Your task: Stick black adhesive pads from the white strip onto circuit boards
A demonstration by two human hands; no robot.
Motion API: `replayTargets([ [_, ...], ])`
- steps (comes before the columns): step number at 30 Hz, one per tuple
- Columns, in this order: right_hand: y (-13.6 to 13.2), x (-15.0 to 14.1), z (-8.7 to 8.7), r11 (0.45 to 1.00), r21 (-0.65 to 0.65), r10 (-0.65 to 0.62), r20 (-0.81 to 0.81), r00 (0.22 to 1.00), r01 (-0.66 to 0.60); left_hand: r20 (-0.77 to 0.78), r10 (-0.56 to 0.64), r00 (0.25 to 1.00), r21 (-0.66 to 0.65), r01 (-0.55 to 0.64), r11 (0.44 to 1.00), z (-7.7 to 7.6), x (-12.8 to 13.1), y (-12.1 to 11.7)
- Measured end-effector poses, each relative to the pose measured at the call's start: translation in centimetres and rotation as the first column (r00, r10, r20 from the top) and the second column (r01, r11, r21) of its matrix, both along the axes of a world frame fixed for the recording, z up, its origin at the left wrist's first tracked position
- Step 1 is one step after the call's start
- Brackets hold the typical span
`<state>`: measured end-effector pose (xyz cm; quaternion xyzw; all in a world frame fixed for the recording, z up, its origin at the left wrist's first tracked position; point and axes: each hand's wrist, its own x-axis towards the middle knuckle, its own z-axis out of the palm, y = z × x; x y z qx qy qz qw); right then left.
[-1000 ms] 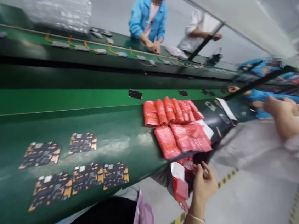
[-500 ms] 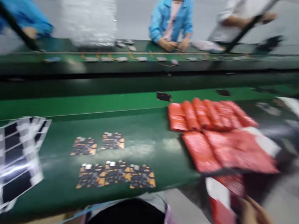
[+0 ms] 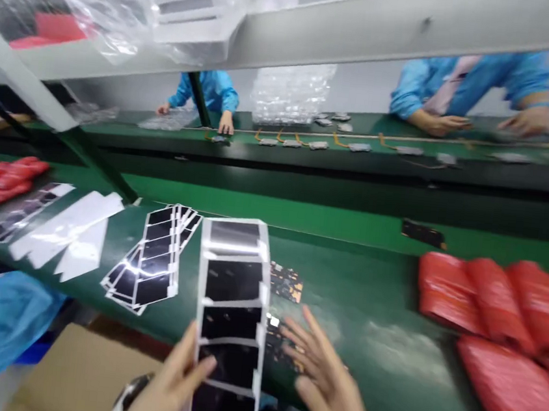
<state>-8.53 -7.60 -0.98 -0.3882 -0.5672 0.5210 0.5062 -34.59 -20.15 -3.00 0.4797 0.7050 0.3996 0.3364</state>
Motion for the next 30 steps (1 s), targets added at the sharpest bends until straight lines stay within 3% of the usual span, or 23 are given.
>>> replayTargets([
  [2,-0.7,0.0,1.0,0.990,-0.131,0.029,-0.160,0.987,-0.051,0.130,-0.289,0.948,-0.067,0.300,0.952,-1.2,3.4,-0.2],
  [4,-0.4,-0.5,1.0,0.970,-0.243,-0.075,-0.216,0.973,0.020,0.277,-0.396,0.875,-0.042,0.423,0.905,-1.4,5.6,0.5],
  [6,0.0,-0.6,0.3,0.954,-0.299,-0.099,-0.195,0.976,0.037,0.426,-0.356,0.832,0.017,0.386,0.922,-0.6,7.1,1.9],
  [8,-0.2,-0.3,-0.8,0.951,-0.308,-0.059,-0.158,0.986,0.008,0.478,-0.273,0.835,0.048,0.285,0.957,0.4,8.1,3.6],
  [10,-0.7,0.1,-1.9,0.953,-0.304,-0.031,-0.113,0.993,-0.004,0.407,-0.182,0.895,0.076,0.165,0.983,1.2,8.9,5.0],
  [12,-1.3,0.4,-2.7,0.961,-0.266,-0.088,-0.050,0.995,0.072,0.309,-0.117,0.944,0.108,0.087,0.990,1.6,9.4,5.9],
  [14,-1.5,0.6,-2.8,0.956,-0.106,-0.274,0.030,0.961,0.275,0.226,-0.113,0.968,0.141,0.083,0.987,1.6,9.8,6.1],
  [16,-1.3,0.9,-2.4,0.893,0.190,-0.431,0.096,0.897,0.409,0.127,-0.152,0.980,0.166,0.130,0.977,1.8,9.9,5.9],
  [17,-1.1,1.0,-1.9,0.866,0.332,-0.440,0.147,0.886,0.375,0.074,-0.183,0.980,0.179,0.168,0.969,1.9,10.0,5.7],
  [19,-0.7,1.4,-0.8,0.859,0.490,-0.319,0.292,0.902,0.146,-0.012,-0.263,0.965,0.212,0.260,0.942,2.2,10.0,5.3],
  [21,-0.5,1.6,0.1,0.878,0.475,-0.144,0.384,0.912,-0.061,-0.063,-0.332,0.941,0.246,0.337,0.909,2.4,10.0,5.1],
  [22,-0.5,1.6,0.3,0.887,0.451,-0.087,0.381,0.921,-0.103,-0.083,-0.350,0.933,0.250,0.360,0.899,2.4,10.0,5.0],
  [30,-1.3,0.7,0.3,0.936,0.351,-0.062,0.240,0.969,-0.027,-0.100,-0.282,0.954,0.166,0.296,0.941,1.2,11.3,4.6],
])
